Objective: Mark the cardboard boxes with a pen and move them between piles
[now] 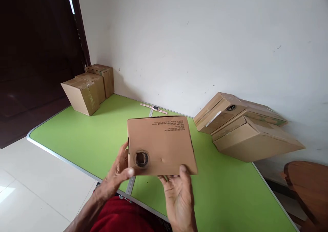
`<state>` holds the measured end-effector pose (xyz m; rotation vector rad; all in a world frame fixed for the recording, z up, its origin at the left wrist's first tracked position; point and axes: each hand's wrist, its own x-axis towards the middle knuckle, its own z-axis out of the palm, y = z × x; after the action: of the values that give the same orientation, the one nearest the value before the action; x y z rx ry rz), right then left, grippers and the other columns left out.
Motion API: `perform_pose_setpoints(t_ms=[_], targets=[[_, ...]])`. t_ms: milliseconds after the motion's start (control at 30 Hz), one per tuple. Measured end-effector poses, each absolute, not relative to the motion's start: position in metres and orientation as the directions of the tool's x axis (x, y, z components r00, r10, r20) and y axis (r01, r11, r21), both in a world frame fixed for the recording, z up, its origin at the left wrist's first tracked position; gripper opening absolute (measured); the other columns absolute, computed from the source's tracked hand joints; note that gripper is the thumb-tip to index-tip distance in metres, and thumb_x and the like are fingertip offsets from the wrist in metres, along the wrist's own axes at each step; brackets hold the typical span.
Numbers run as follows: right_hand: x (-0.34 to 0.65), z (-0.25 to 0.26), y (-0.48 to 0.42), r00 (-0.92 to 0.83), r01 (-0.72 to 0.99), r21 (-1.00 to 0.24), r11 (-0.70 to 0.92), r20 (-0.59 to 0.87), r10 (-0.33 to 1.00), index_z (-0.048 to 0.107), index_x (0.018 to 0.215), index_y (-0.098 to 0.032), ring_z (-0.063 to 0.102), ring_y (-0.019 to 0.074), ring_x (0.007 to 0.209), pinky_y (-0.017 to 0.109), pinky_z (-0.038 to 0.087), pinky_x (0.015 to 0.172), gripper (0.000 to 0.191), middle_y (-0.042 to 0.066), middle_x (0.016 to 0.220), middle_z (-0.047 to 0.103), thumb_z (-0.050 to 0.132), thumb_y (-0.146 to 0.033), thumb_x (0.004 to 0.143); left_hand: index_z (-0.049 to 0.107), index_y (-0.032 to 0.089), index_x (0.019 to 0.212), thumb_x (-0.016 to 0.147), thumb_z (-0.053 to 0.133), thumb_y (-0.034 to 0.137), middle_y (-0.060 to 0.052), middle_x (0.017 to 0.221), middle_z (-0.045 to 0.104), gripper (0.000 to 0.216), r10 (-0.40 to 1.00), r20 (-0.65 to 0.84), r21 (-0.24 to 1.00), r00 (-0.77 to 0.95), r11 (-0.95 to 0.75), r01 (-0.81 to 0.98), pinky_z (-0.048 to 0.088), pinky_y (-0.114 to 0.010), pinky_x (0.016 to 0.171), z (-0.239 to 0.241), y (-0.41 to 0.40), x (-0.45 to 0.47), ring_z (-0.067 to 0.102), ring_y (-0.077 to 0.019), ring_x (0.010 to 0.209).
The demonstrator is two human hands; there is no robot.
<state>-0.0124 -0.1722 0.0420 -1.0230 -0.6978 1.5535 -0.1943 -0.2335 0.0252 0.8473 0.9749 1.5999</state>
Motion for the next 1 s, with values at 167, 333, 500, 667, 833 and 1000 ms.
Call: perform_pose_setpoints(t_ms=[167, 333, 500, 667, 833, 1000], targets=[[-0.008, 0.006, -0.196, -0.192, -0.399, -0.889, -0.222, -0.156, 0.969, 0.069, 0.113, -0.040, 0.076, 0.0348, 0.111, 0.056, 0.068, 0.086, 0.032, 0.004, 0.131, 0.078, 0.075, -0.059, 0.088, 0.043, 0.031, 0.169, 0.094, 0.082, 0.052, -0.010, 0.166, 0.058, 0.087, 0.923, 0.009, 0.934, -0.385, -0.146, -0.327, 0.051, -0.048, 0.121, 0.033, -0.228, -0.186, 0.053, -0.0385, 0.153], [0.030, 0.016, -0.172, -0.102, -0.137, -0.973, -0.183, -0.170, 0.980, 0.047, 0.155, -0.034, 0.062, 0.0418, 0.141, 0.061, 0.060, 0.106, 0.076, 0.015, 0.158, 0.061, 0.068, -0.069, 0.092, 0.062, 0.027, 0.157, 0.082, 0.092, 0.052, -0.011, 0.154, 0.068, 0.085, 0.936, 0.017, 0.961, -0.352, -0.112, -0.253, 0.057, -0.046, 0.112, 0.036, -0.230, -0.218, 0.064, -0.0410, 0.141], [0.040, 0.056, -0.140, -0.114, 0.214, -0.973, 0.092, 0.068, 0.991, 0.049, 0.154, -0.028, 0.042, 0.0459, 0.157, 0.067, 0.043, 0.121, 0.102, 0.018, 0.170, 0.046, 0.084, -0.076, 0.071, 0.072, 0.025, 0.142, 0.076, 0.097, 0.054, -0.011, 0.126, 0.078, 0.076, 0.968, 0.064, 0.962, -0.242, -0.124, -0.244, 0.062, -0.037, 0.092, 0.043, -0.232, -0.239, 0.077, -0.0327, 0.110], [0.005, 0.064, -0.155, -0.334, 0.393, -0.907, 0.151, 0.013, 0.942, 0.039, 0.161, -0.025, 0.068, 0.0433, 0.130, 0.066, 0.057, 0.104, 0.115, 0.021, 0.161, 0.057, 0.084, -0.074, 0.067, 0.068, 0.023, 0.142, 0.084, 0.090, 0.055, -0.010, 0.110, 0.080, 0.070, 0.983, 0.031, 0.999, -0.181, -0.038, -0.036, 0.058, -0.035, 0.086, 0.048, -0.233, -0.231, 0.077, -0.0278, 0.096], [-0.024, 0.054, -0.176, -0.359, 0.588, -0.758, 0.281, 0.066, 0.931, 0.060, 0.144, -0.012, 0.073, 0.0447, 0.120, 0.062, 0.060, 0.100, 0.084, 0.026, 0.136, 0.074, 0.080, -0.063, 0.081, 0.070, 0.019, 0.135, 0.089, 0.079, 0.065, -0.011, 0.096, 0.081, 0.066, 0.967, -0.080, 0.990, -0.240, 0.106, 0.096, 0.058, -0.037, 0.078, 0.050, -0.239, -0.224, 0.077, -0.0313, 0.091], [-0.049, 0.054, -0.182, -0.471, 0.700, -0.530, 0.479, 0.162, 0.867, 0.074, 0.109, -0.016, 0.077, 0.0382, 0.101, 0.055, 0.061, 0.092, 0.023, 0.016, 0.105, 0.081, 0.072, -0.025, 0.089, 0.065, 0.022, 0.140, 0.091, 0.074, 0.063, -0.014, 0.116, 0.080, 0.065, 0.970, -0.087, 0.968, -0.229, 0.137, 0.211, 0.061, -0.041, 0.082, 0.050, -0.244, -0.228, 0.079, -0.0325, 0.095]])
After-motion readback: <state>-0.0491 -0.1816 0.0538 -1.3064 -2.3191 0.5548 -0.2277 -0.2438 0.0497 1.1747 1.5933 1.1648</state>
